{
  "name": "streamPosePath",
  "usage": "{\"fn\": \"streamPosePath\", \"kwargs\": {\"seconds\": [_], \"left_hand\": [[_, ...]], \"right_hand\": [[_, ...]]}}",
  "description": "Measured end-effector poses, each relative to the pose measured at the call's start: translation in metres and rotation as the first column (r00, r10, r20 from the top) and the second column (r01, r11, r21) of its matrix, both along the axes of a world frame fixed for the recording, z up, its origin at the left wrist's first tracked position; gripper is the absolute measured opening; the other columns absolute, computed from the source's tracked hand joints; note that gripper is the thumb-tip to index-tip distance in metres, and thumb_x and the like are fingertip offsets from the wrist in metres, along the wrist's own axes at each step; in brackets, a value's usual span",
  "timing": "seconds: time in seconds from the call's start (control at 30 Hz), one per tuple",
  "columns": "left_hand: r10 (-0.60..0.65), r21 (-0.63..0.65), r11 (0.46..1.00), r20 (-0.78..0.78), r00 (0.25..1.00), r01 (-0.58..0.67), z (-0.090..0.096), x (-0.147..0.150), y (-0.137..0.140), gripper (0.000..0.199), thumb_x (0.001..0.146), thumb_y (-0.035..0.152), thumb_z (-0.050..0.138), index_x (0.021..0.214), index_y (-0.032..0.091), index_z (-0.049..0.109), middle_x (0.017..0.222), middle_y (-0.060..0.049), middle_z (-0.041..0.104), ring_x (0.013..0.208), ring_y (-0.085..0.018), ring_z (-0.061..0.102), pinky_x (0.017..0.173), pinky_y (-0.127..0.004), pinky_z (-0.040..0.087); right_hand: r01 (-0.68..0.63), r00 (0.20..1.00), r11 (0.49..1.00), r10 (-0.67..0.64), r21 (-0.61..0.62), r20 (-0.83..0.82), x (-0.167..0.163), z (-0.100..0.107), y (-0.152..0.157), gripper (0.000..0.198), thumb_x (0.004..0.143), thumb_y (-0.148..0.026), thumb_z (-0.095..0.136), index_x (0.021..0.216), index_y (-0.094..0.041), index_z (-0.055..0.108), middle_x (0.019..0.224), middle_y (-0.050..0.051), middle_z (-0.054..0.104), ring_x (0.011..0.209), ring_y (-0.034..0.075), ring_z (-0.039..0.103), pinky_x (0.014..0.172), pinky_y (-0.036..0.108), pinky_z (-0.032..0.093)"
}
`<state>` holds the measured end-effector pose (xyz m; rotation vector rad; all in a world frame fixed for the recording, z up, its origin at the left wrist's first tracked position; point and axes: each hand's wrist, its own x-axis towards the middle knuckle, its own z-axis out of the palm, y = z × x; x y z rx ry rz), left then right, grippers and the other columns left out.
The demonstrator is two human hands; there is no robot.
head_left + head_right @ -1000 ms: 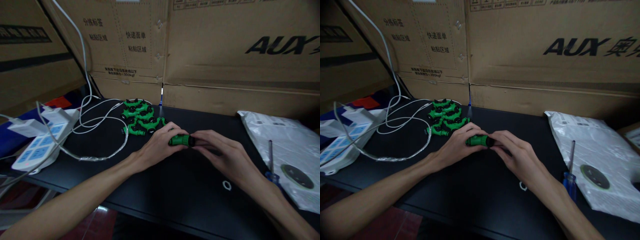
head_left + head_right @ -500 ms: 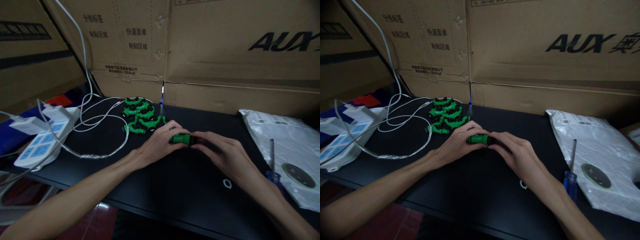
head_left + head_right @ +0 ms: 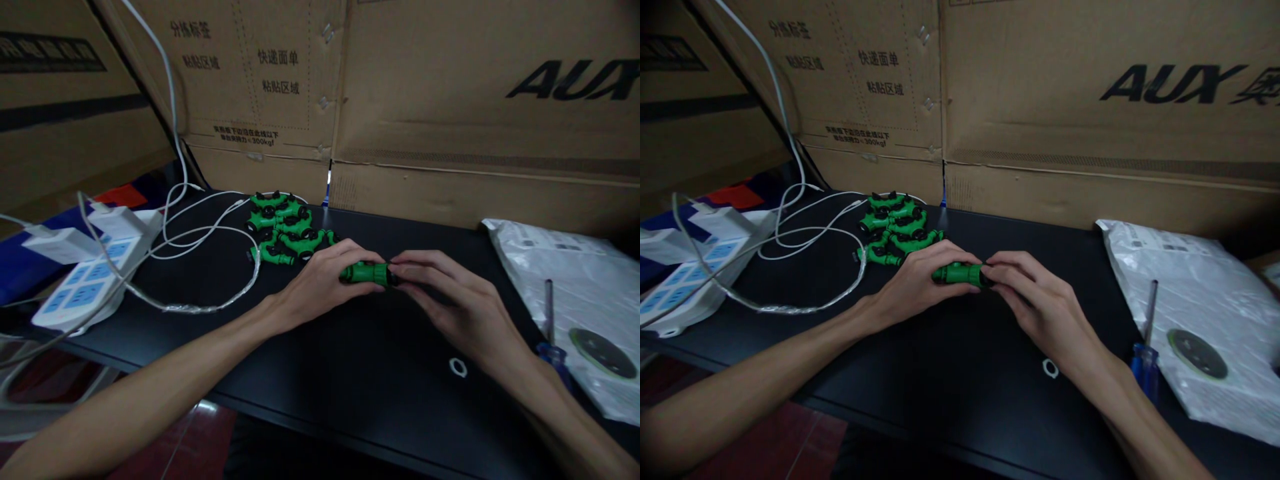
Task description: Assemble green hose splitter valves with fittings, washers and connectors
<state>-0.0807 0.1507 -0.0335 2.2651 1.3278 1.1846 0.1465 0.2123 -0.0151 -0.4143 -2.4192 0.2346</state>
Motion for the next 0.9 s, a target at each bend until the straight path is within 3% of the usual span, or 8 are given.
{"fn": "streamPosePath", "kwargs": {"seconds": [0.27, 0.47, 0.57, 0.77, 0.9], "left_hand": [[-0.022, 0.002, 1.0, -0.007, 1.0, 0.022, -0.0027, -0.0015, 0.0002, 0.034, 0.09, 0.022, 0.077, 0.122, 0.018, 0.065, 0.114, -0.006, 0.066, 0.106, -0.017, 0.066, 0.095, -0.033, 0.055], [-0.037, -0.004, 0.999, -0.003, 0.999, 0.037, -0.0023, -0.001, 0.0, 0.032, 0.09, 0.022, 0.076, 0.121, 0.018, 0.065, 0.114, -0.007, 0.066, 0.105, -0.018, 0.067, 0.094, -0.032, 0.055], [-0.04, -0.007, 0.999, -0.004, 0.999, 0.04, -0.0027, -0.0009, 0.0003, 0.032, 0.091, 0.023, 0.075, 0.121, 0.019, 0.065, 0.113, -0.006, 0.065, 0.104, -0.018, 0.067, 0.093, -0.032, 0.055], [-0.031, -0.006, 1.0, -0.018, 0.999, 0.031, -0.0045, -0.0017, 0.0012, 0.031, 0.091, 0.022, 0.074, 0.12, 0.02, 0.066, 0.113, -0.006, 0.065, 0.104, -0.018, 0.067, 0.093, -0.035, 0.056], [-0.04, -0.004, 0.999, -0.014, 0.999, 0.04, -0.0052, -0.002, 0.0018, 0.032, 0.091, 0.022, 0.075, 0.121, 0.018, 0.065, 0.114, -0.006, 0.065, 0.104, -0.017, 0.066, 0.093, -0.032, 0.055]], "right_hand": [[-0.022, 1.0, 1.0, 0.022, 0.004, 0.013, 0.0041, -0.005, 0.0035, 0.025, 0.093, -0.012, 0.068, 0.117, -0.017, 0.062, 0.113, 0.011, 0.069, 0.101, 0.019, 0.071, 0.089, 0.03, 0.061], [0.036, 0.999, 0.997, -0.033, -0.073, 0.043, 0.0042, -0.0088, 0.0028, 0.027, 0.098, -0.027, 0.064, 0.124, -0.019, 0.059, 0.104, 0.008, 0.074, 0.084, 0.019, 0.075, 0.077, 0.031, 0.064], [0.043, 0.998, 0.996, -0.04, -0.082, 0.04, 0.0025, -0.0069, 0.0012, 0.019, 0.1, -0.031, 0.06, 0.115, -0.019, 0.062, 0.097, 0.007, 0.076, 0.077, 0.019, 0.076, 0.071, 0.028, 0.063], [-0.012, 0.997, 0.956, 0.035, -0.293, 0.075, 0.0055, -0.0072, 0.0057, 0.024, 0.098, -0.034, 0.063, 0.117, -0.019, 0.061, 0.099, 0.006, 0.08, 0.083, 0.018, 0.079, 0.073, 0.026, 0.065], [0.004, 0.994, 0.942, 0.032, -0.336, 0.103, 0.0077, -0.0087, 0.0076, 0.022, 0.1, -0.031, 0.061, 0.119, -0.02, 0.06, 0.096, 0.004, 0.079, 0.082, 0.017, 0.079, 0.074, 0.024, 0.064]]}}
